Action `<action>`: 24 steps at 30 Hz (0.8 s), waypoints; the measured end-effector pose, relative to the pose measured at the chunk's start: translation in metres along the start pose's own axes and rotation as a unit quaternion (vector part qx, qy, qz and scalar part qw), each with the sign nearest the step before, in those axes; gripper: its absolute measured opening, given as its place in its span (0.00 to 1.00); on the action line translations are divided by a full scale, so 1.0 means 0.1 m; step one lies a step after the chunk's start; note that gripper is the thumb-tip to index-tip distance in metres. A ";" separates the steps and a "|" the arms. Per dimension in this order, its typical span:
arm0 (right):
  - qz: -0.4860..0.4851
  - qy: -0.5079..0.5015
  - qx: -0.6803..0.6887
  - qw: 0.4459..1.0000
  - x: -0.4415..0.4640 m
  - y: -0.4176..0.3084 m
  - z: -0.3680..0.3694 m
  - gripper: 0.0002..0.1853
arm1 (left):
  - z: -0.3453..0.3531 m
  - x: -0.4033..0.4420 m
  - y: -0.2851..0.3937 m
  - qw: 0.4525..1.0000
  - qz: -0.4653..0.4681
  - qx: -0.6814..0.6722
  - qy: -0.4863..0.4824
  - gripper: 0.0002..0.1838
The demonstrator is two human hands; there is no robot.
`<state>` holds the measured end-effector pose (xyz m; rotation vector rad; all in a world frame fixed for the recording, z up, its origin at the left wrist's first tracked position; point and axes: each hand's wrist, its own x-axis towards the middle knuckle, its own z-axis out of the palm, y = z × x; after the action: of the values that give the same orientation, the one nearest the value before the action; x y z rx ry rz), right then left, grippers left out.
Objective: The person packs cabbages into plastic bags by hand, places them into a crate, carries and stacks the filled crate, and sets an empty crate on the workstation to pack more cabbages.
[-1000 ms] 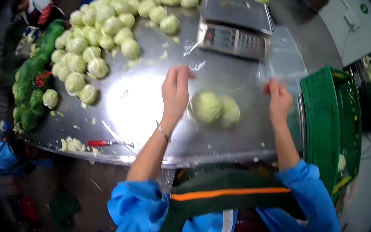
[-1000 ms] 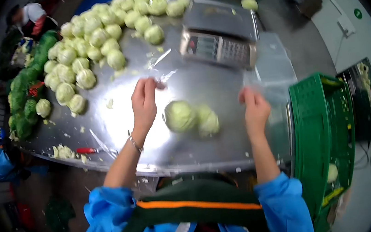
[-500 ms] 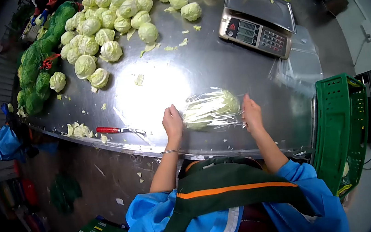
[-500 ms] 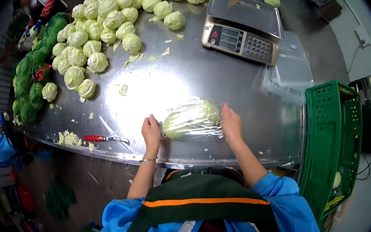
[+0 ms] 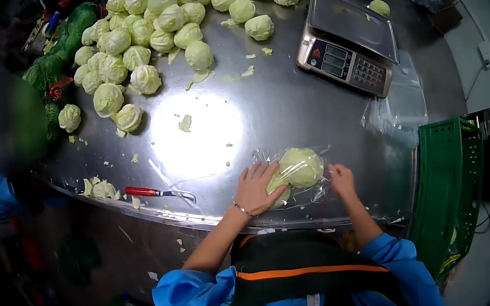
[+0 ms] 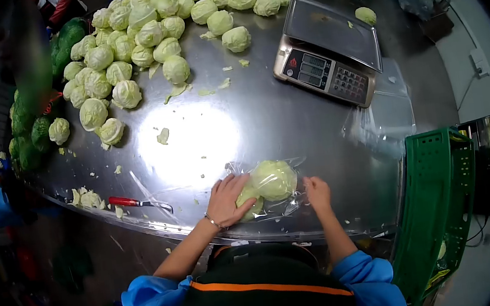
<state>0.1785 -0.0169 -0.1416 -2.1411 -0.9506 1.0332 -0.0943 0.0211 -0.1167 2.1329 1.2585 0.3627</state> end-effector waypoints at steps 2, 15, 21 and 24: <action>-0.226 0.190 -0.004 0.956 0.10 -0.02 -0.03 0.14 | 0.00 0.02 0.03 0.999 0.005 -0.028 0.031 0.34; 0.047 -0.386 0.151 0.909 0.43 -0.71 0.04 0.33 | -0.30 0.31 0.12 0.902 -0.224 -0.323 -0.178 0.44; 0.071 -0.491 0.535 0.684 -0.62 -0.40 -0.84 0.43 | -1.05 0.31 1.19 0.790 -0.160 -0.498 -0.319 0.50; -0.001 -0.345 0.598 0.724 -0.58 -0.20 -0.85 0.32 | -1.19 0.39 2.39 0.898 -0.118 -0.243 -0.347 0.44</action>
<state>0.2155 -0.0665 -0.0577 -0.6469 -0.2959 1.8077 0.0274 0.0164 0.1245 1.4524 0.8631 -0.1777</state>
